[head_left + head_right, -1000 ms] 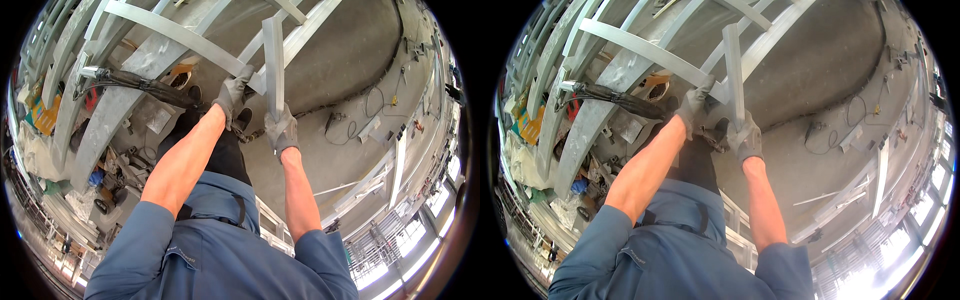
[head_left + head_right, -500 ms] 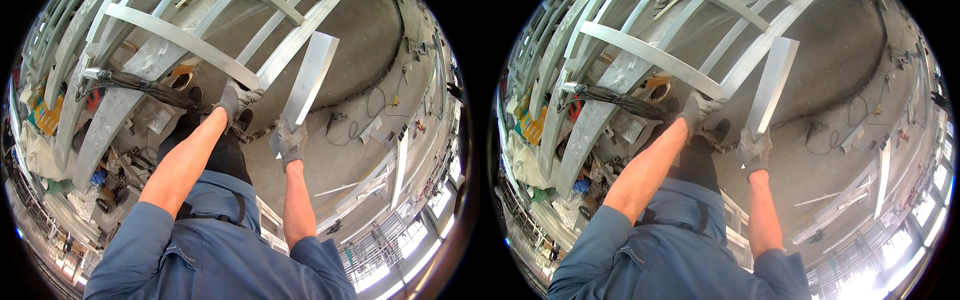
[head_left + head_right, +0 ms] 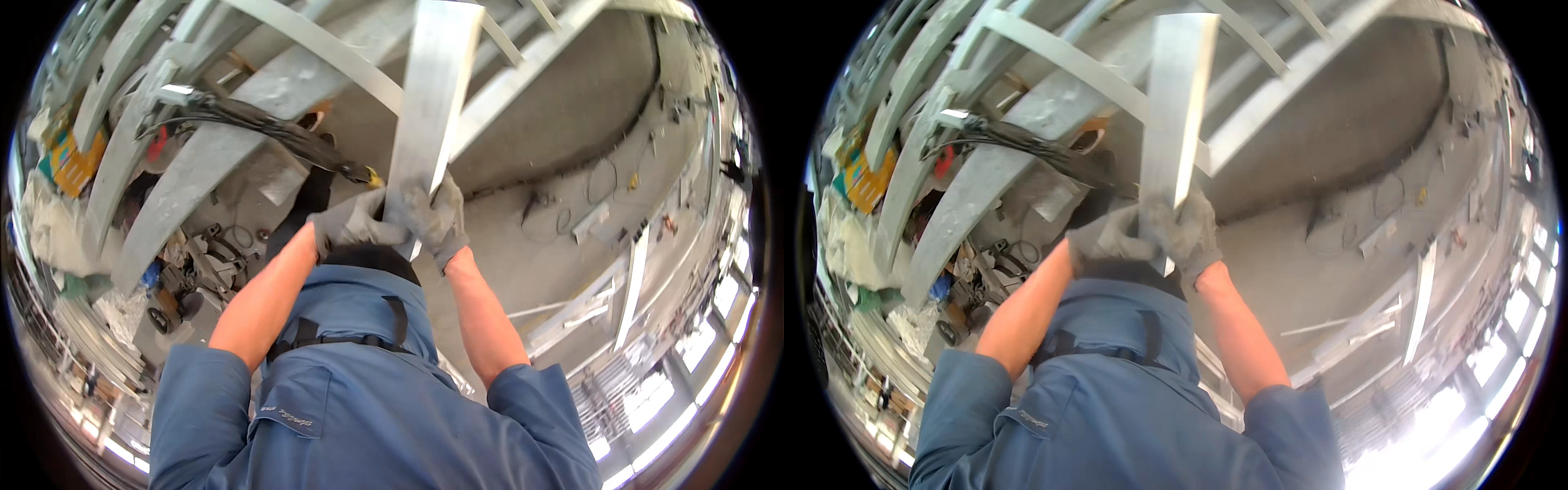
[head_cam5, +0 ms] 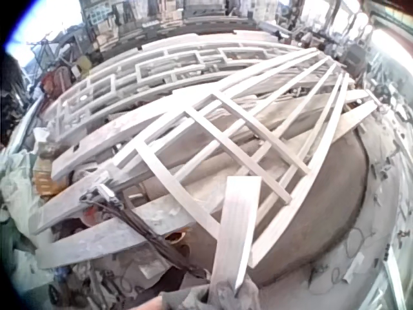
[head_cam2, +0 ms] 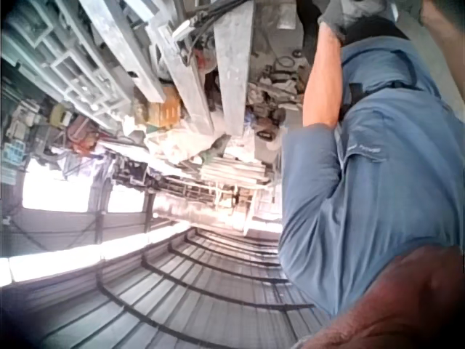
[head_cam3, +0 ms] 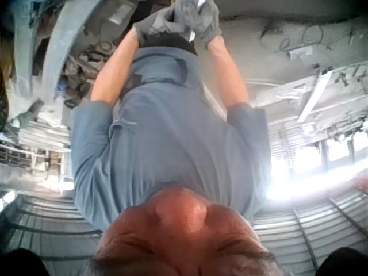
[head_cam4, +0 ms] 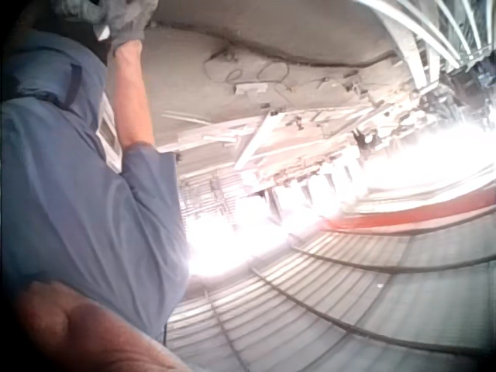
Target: The person welds joints on a large white metal frame using a handheld welding gun, then flips the frame to access the underside and continues welding. The person also uses an angle grinder to smooth welds on the frame.
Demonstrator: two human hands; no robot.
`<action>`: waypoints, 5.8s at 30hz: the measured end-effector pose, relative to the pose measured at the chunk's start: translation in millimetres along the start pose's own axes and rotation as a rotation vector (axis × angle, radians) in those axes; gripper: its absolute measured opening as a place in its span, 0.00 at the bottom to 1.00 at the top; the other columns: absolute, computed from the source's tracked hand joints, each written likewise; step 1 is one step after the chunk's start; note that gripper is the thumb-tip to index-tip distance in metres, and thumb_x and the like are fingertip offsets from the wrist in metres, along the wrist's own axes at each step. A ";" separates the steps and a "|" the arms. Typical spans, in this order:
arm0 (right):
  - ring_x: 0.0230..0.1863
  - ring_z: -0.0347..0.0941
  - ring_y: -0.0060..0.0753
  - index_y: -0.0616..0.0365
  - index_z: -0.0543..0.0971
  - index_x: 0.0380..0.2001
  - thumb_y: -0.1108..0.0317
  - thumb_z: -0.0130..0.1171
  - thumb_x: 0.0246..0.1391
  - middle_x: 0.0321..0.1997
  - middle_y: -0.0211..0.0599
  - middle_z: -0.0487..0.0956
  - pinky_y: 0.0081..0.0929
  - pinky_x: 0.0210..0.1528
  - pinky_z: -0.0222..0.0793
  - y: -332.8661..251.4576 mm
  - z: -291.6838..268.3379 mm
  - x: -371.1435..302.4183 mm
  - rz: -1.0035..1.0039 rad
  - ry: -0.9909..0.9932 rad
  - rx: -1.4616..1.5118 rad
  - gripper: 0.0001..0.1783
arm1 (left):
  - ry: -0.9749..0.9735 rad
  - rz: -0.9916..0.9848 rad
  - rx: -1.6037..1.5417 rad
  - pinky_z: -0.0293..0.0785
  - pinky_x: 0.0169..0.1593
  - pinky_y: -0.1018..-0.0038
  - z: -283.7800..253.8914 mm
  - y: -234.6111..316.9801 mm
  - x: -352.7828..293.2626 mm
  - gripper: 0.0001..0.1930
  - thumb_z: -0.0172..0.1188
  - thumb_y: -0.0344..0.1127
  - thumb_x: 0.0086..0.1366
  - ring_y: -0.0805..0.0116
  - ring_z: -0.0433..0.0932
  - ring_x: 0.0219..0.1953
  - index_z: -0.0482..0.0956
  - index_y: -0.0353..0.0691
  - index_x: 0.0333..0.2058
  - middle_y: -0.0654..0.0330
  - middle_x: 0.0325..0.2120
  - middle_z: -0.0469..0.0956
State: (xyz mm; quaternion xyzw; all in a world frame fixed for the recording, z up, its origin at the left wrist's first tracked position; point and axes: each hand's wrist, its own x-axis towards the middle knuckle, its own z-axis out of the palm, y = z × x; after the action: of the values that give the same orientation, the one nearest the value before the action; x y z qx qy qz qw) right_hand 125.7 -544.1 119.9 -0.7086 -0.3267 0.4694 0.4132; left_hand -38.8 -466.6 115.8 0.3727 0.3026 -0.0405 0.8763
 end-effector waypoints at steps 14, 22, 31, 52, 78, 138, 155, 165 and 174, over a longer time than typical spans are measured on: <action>0.62 0.72 0.56 0.63 0.73 0.60 0.53 0.58 0.60 0.61 0.56 0.76 0.45 0.64 0.66 -100.2 235.9 152.7 -0.459 -0.445 -0.523 0.31 | 1.552 0.412 -0.208 0.81 0.45 0.72 -228.7 -113.8 -280.6 0.28 0.71 0.40 0.63 0.68 0.82 0.43 0.73 0.34 0.58 0.55 0.47 0.82; 0.59 0.76 0.55 0.58 0.75 0.60 0.38 0.61 0.51 0.57 0.56 0.80 0.46 0.60 0.70 -103.0 378.4 235.3 -0.207 -0.779 -0.786 0.42 | 1.755 -0.265 0.334 0.73 0.56 0.65 -306.1 -227.2 -354.2 0.42 0.65 0.59 0.65 0.60 0.77 0.51 0.68 0.28 0.64 0.44 0.54 0.77; 0.49 0.79 0.59 0.57 0.78 0.51 0.50 0.61 0.47 0.46 0.58 0.82 0.45 0.53 0.74 -147.7 251.7 141.3 -0.242 -0.623 -0.460 0.30 | 1.764 0.019 0.245 0.74 0.53 0.69 -212.9 -163.8 -278.3 0.22 0.59 0.39 0.72 0.63 0.78 0.46 0.75 0.27 0.56 0.50 0.45 0.80; 0.31 0.80 0.27 0.69 0.70 0.60 0.42 0.59 0.62 0.40 0.43 0.84 0.21 0.33 0.74 -7.5 -213.9 -156.1 -0.043 0.398 0.215 0.40 | 0.787 0.256 -0.355 0.72 0.36 0.72 16.6 -67.2 191.5 0.25 0.73 0.38 0.61 0.71 0.77 0.36 0.73 0.37 0.53 0.62 0.40 0.79; 0.27 0.74 0.22 0.65 0.80 0.46 0.62 0.56 0.64 0.33 0.36 0.80 0.22 0.28 0.71 50.8 -134.9 -163.5 -0.091 0.085 0.066 0.16 | 0.697 0.167 -0.271 0.71 0.53 0.70 11.3 -63.1 182.4 0.31 0.71 0.41 0.59 0.66 0.77 0.46 0.70 0.35 0.56 0.58 0.46 0.78; 0.30 0.78 0.26 0.64 0.76 0.51 0.45 0.51 0.69 0.30 0.35 0.80 0.27 0.33 0.77 84.9 -83.6 -122.1 0.227 0.026 -0.029 0.29 | 0.427 0.126 0.152 0.73 0.49 0.70 -10.0 -54.4 140.9 0.24 0.64 0.36 0.56 0.64 0.77 0.44 0.77 0.27 0.50 0.52 0.42 0.80; 0.26 0.77 0.24 0.61 0.74 0.56 0.50 0.54 0.69 0.30 0.35 0.82 0.26 0.30 0.75 89.2 -93.3 -130.4 0.315 -0.062 0.061 0.25 | 0.461 0.029 0.286 0.72 0.46 0.72 -7.8 -39.2 131.7 0.26 0.56 0.23 0.57 0.66 0.77 0.40 0.76 0.33 0.57 0.54 0.42 0.82; 0.31 0.78 0.25 0.61 0.77 0.50 0.52 0.54 0.69 0.33 0.34 0.82 0.26 0.32 0.76 92.4 -98.4 -139.2 0.261 -0.068 0.033 0.22 | 0.477 0.116 0.233 0.72 0.44 0.75 -19.2 -66.5 140.3 0.22 0.55 0.25 0.57 0.69 0.76 0.39 0.79 0.37 0.53 0.57 0.40 0.82; 0.28 0.76 0.22 0.61 0.76 0.53 0.53 0.53 0.70 0.32 0.32 0.81 0.24 0.30 0.74 84.6 -94.8 -140.8 0.261 -0.029 -0.020 0.22 | 0.440 0.078 0.232 0.68 0.38 0.79 -27.6 -91.8 139.9 0.33 0.59 0.29 0.57 0.77 0.72 0.34 0.71 0.39 0.64 0.60 0.45 0.82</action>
State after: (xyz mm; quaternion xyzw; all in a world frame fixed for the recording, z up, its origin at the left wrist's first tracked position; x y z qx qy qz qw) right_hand 172.1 -728.1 120.8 -0.7424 -0.2421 0.5260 0.3370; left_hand 34.0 -492.2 -35.3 0.4818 0.4649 0.0409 0.7417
